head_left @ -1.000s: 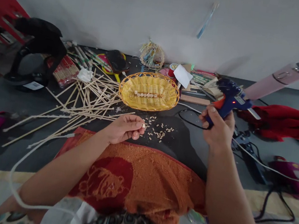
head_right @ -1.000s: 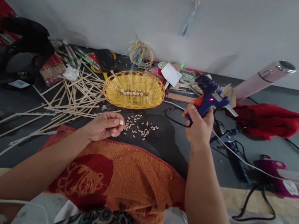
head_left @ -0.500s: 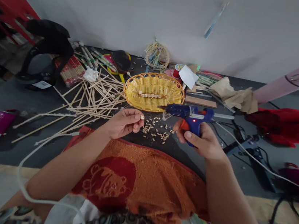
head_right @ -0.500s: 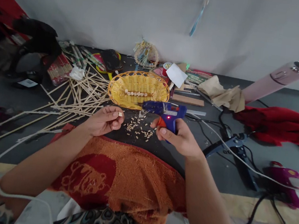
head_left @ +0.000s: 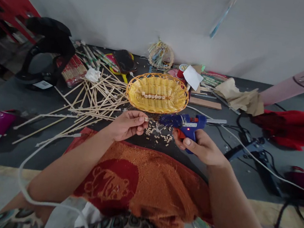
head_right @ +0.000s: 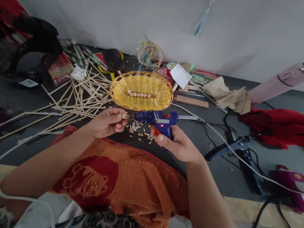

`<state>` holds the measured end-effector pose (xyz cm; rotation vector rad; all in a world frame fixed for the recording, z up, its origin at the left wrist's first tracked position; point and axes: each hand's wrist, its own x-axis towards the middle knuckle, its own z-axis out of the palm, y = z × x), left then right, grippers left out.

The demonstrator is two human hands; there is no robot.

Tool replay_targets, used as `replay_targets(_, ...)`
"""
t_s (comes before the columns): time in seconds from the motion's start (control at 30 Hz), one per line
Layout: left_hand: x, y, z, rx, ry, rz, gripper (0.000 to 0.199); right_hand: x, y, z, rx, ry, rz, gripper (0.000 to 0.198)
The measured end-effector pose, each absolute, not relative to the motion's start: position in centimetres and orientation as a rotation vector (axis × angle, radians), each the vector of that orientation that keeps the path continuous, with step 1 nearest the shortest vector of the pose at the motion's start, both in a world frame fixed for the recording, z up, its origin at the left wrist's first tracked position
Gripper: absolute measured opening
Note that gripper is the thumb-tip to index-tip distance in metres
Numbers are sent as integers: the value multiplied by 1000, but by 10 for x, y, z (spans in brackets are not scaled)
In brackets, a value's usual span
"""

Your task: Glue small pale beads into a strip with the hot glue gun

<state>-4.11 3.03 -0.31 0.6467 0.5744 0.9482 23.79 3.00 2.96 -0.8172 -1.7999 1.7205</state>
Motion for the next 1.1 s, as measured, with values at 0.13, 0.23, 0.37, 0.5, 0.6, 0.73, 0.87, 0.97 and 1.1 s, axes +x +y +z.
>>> replay_targets(0.13,-41,30,-2,638,576,946,13,236,30,31,-802,-1825,1734,34)
replay_targets(0.23,-41,30,-2,641,573,944,13,235,30,31,-798,-1820,1739,35)
replay_targets(0.37,-41,30,-3,643,576,944,14,236,30,29,-798,-1818,1746,34)
replay_targets(0.5,-41,30,-3,636,583,941,14,236,30,28,-804,-1816,1744,32)
replay_targets(0.6,-41,30,-4,635,587,943,14,236,29,28,-808,-1808,1733,32)
replay_targets(0.73,-41,30,-4,643,591,945,14,237,29,29,-801,-1825,1734,33)
replay_targets(0.87,-41,30,-4,640,588,942,14,236,30,29,-794,-1830,1737,34)
replay_targets(0.97,-41,30,-4,638,584,945,14,236,30,29,-786,-1832,1731,34)
replay_targets(1.1,-41,30,-4,639,587,952,14,237,30,28,-811,-1832,1729,34)
